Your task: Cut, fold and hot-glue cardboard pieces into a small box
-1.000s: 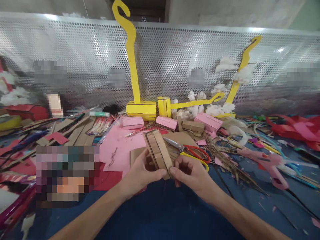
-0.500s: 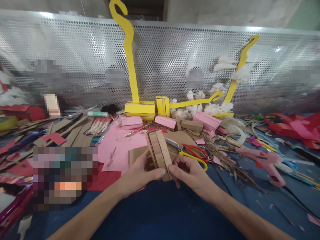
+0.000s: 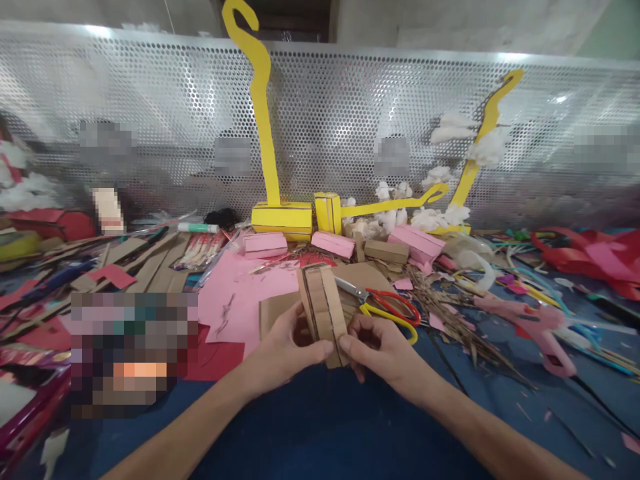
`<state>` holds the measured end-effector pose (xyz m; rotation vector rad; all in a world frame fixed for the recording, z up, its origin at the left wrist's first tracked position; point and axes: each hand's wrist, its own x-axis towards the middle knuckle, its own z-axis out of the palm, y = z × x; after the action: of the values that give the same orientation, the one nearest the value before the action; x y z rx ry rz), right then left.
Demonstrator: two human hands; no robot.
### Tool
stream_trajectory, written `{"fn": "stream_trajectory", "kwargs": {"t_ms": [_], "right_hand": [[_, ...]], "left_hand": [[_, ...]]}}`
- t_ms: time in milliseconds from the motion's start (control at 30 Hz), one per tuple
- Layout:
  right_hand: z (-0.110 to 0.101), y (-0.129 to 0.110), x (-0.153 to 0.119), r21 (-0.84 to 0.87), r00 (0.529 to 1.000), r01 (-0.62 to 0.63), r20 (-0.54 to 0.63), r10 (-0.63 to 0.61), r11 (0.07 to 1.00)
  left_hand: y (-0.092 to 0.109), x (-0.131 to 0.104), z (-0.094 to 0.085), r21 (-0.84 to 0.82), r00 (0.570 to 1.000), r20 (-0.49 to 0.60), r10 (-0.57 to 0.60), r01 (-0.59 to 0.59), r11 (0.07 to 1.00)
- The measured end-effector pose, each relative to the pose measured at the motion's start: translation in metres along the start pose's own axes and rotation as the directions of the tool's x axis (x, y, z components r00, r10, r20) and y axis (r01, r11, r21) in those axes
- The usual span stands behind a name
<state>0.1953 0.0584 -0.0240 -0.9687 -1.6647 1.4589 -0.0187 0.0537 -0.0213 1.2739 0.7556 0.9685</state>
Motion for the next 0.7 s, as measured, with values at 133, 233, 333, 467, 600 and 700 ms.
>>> {"fn": "stream_trajectory", "kwargs": {"t_ms": [133, 233, 333, 467, 600, 700], "right_hand": [[0.000, -0.007, -0.001, -0.004, 1.000, 0.009, 0.005, -0.009, 1.000], [0.000, -0.013, -0.003, -0.066, 1.000, 0.022, -0.015, -0.023, 0.998], [0.000, -0.014, -0.004, -0.165, 0.996, 0.074, -0.045, -0.082, 0.983], [0.000, -0.011, -0.003, -0.051, 0.994, 0.101, -0.030, -0.103, 0.994], [0.001, -0.008, -0.002, 0.055, 0.997, 0.081, 0.002, -0.081, 0.995], [0.001, -0.006, -0.001, 0.064, 0.998, 0.064, 0.013, -0.065, 0.996]], "left_hand": [[0.004, -0.001, 0.000, 0.013, 1.000, 0.019, 0.004, -0.004, 1.000], [0.006, -0.001, 0.000, 0.001, 0.999, 0.026, 0.029, -0.029, 1.000], [0.006, 0.000, 0.001, 0.009, 0.999, 0.012, 0.040, -0.040, 0.999], [0.007, 0.000, 0.003, 0.040, 1.000, 0.004, 0.020, -0.020, 0.999], [0.007, -0.001, 0.003, 0.063, 0.999, 0.010, 0.036, -0.036, 0.997], [0.007, -0.002, 0.002, 0.101, 0.999, 0.006, 0.037, -0.038, 0.994]]}}
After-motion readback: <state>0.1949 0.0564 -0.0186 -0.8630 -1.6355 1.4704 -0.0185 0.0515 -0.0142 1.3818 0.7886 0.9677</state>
